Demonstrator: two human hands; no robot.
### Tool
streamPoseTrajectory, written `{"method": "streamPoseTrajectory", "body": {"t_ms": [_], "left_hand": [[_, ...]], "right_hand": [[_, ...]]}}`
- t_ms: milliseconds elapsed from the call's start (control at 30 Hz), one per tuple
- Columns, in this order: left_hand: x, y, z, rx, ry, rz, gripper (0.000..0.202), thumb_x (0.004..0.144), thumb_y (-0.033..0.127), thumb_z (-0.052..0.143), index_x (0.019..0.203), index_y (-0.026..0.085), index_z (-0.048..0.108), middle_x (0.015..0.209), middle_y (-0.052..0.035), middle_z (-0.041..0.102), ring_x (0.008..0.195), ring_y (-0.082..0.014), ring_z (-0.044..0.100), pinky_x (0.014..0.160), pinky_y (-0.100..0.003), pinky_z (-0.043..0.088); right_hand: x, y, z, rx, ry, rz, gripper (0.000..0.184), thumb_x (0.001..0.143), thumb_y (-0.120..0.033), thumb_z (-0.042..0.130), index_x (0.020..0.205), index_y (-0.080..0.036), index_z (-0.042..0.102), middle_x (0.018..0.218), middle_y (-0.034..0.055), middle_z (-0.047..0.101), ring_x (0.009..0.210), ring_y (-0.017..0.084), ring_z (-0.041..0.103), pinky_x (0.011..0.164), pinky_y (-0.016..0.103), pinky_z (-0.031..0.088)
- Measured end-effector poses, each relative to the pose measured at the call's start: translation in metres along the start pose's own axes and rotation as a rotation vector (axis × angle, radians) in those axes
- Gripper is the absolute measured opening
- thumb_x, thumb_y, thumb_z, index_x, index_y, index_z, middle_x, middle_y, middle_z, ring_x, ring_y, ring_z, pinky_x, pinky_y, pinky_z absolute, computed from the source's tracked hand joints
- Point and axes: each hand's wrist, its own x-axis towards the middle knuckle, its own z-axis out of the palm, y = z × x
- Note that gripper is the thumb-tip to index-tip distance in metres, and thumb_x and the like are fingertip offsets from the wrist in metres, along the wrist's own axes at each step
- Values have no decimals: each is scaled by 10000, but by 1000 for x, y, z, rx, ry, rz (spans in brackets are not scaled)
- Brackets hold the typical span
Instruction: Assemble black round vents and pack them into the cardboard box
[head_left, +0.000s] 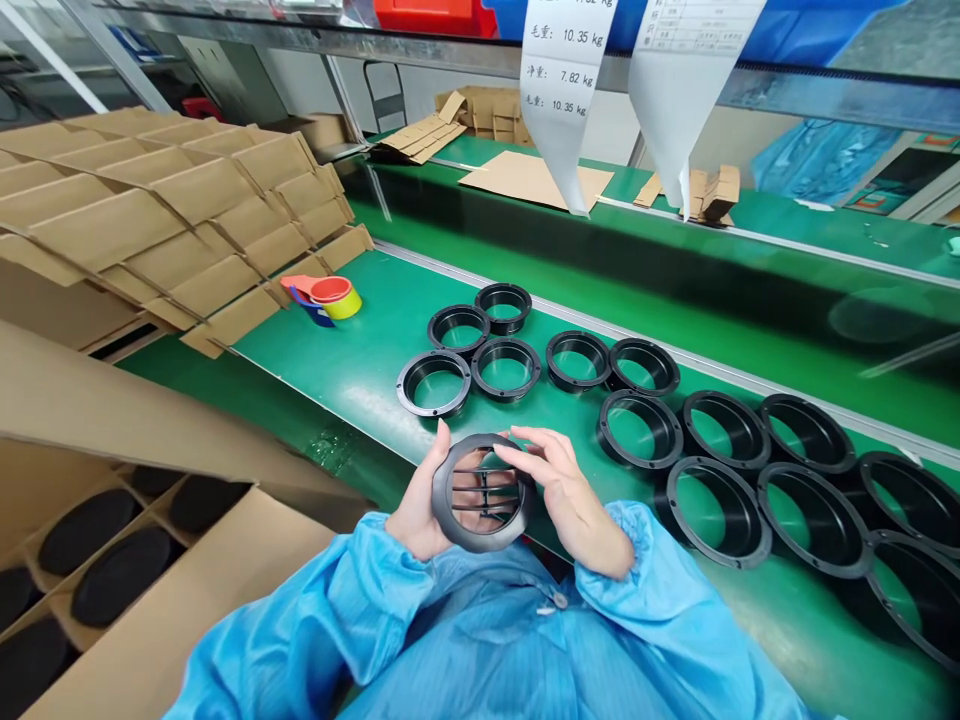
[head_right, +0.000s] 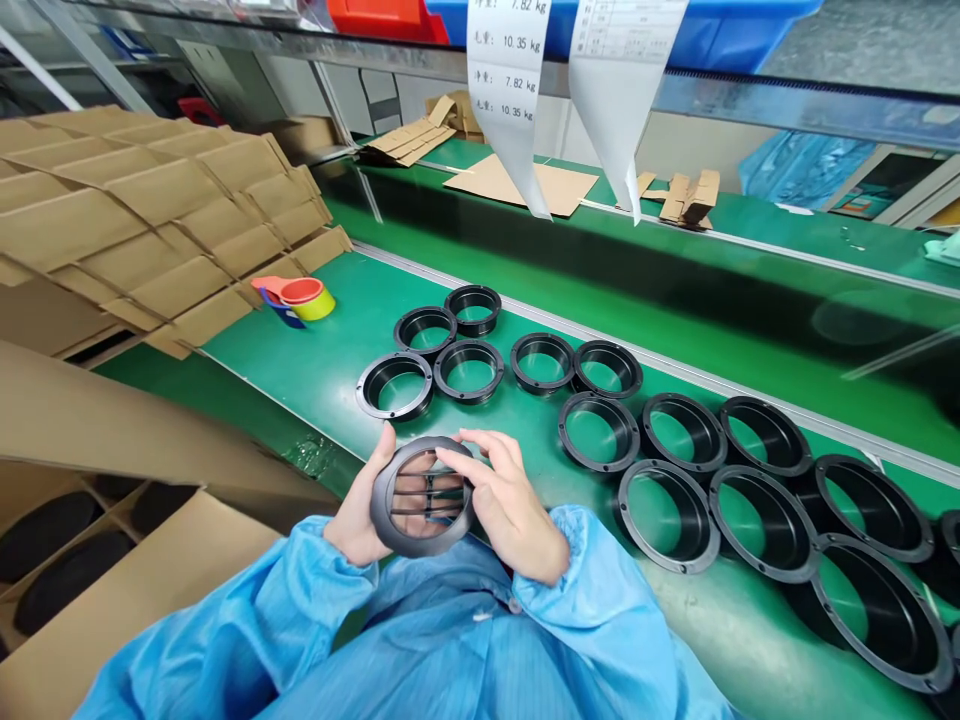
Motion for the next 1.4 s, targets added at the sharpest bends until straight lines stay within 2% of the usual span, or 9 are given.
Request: {"method": "streamPoseTrajectory", "body": {"t_ms": [133, 267, 467, 567, 767, 1000, 1133, 1267, 1400], "left_hand": [[-4, 2, 1, -10, 25, -6, 835, 962, 740, 281, 1315, 55, 601, 1154, -254, 672, 989, -402, 685, 826, -535, 566], [-4, 3, 2, -9, 75, 11, 767, 990, 674, 332, 1262, 21, 629, 1079, -252, 696, 898, -401, 706, 738, -527, 589], [-5, 4, 3, -35, 99, 12, 729, 999, 642, 365, 1262, 16, 630, 1088, -255, 695, 889, -392, 712, 775, -540, 587], [-3, 4, 2, -55, 72, 2, 748, 996, 652, 361, 1250, 3, 631, 1118, -273, 681, 972, -421, 691, 793, -545, 583], [2, 3, 0, -147, -86, -31, 794, 1012, 658, 256, 1196, -7, 648, 1192, -303, 641, 1098, -434, 646, 863, -559, 559], [-1, 5, 1, -115, -39, -27, 762, 1027, 622, 237, 1131, 8, 676, 1150, -297, 658, 1034, -426, 673, 725, -482, 595], [0, 4, 4, -134, -82, -59, 800, 1017, 649, 208, 1113, 18, 690, 1102, -291, 673, 990, -429, 684, 693, -490, 592], [0, 4, 6, -150, -91, -95, 844, 1006, 671, 170, 1116, 24, 701, 1089, -283, 679, 951, -446, 687, 709, -552, 584], [2, 2, 1, -161, -101, -110, 852, 1000, 688, 173, 1128, 38, 710, 1046, -244, 702, 860, -388, 708, 806, -589, 563]], "right_hand": [[1, 1, 4, -15, -13, -8, 600, 1056, -631, 175, 1436, -331, 530, 1493, 39, 383, 1381, 263, 280, 1184, 465, 262], [3, 5, 8, 11, 5, 28, 590, 1065, -605, 185, 1413, -305, 555, 1469, 58, 406, 1363, 264, 310, 1176, 471, 286], [4, 7, 10, 19, 14, 39, 579, 1070, -591, 195, 1401, -297, 568, 1464, 59, 419, 1364, 261, 317, 1174, 472, 294], [3, 6, 10, 21, 20, 44, 585, 1070, -593, 194, 1400, -290, 570, 1460, 61, 425, 1363, 261, 318, 1172, 467, 292], [4, 3, 9, 22, 12, 32, 591, 1066, -608, 193, 1422, -294, 546, 1468, 58, 409, 1352, 263, 322, 1143, 452, 328], [-1, -1, 6, 35, 25, 17, 591, 1061, -621, 213, 1436, -296, 535, 1466, 57, 409, 1353, 266, 321, 1145, 443, 326], [-4, 1, 5, 36, 26, 30, 590, 1063, -619, 216, 1428, -292, 545, 1472, 57, 404, 1352, 265, 324, 1148, 440, 319], [-6, 5, 5, 51, 26, 32, 586, 1060, -630, 224, 1416, -303, 555, 1474, 47, 401, 1341, 262, 330, 1135, 436, 319], [-8, 7, 5, 69, 28, 40, 571, 1061, -631, 231, 1413, -319, 556, 1467, 38, 406, 1327, 253, 345, 1115, 423, 331]]}}
